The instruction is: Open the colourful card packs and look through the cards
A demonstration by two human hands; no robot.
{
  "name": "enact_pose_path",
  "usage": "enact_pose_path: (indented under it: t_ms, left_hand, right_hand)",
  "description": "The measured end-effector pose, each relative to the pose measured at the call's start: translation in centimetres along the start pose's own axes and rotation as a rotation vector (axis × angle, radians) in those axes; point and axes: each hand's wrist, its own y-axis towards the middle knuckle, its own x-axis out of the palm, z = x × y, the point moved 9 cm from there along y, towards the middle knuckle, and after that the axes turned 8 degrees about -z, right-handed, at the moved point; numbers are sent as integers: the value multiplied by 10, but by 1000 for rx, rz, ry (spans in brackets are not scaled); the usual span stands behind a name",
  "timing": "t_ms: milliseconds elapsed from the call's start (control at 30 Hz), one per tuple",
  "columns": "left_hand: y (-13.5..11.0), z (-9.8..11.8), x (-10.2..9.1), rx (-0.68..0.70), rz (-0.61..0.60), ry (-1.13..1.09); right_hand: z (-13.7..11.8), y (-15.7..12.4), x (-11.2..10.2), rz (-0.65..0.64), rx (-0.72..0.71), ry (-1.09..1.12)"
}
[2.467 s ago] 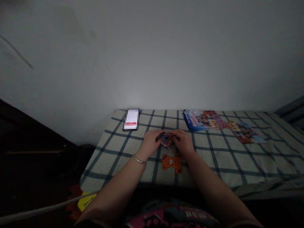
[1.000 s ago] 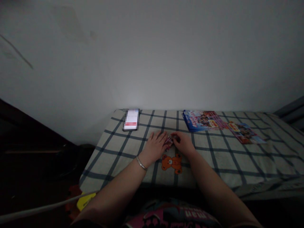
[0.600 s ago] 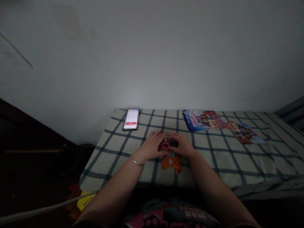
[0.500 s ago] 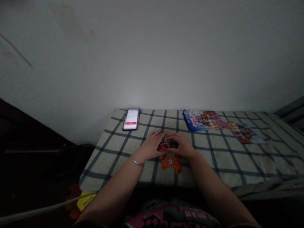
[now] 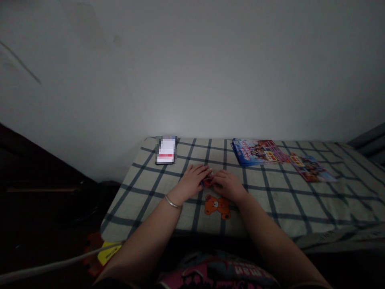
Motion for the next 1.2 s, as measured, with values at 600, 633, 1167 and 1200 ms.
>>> enact_pose_path:
  t_ms: [600,633,1167,1200]
  left_hand:
    - [-6,3,-5,29,-15,5]
    - [-6,3,-5,29,-15,6]
    - [-5,16,-6,-23,39,83]
    - [-5,16,-6,-33,52,88]
  right_hand:
    - [4,4,6,-25,31,-44]
    - [4,4,6,-22,26,-47]
    - [12,3,2,28,108,74]
    - [12,3,3,27,115,59]
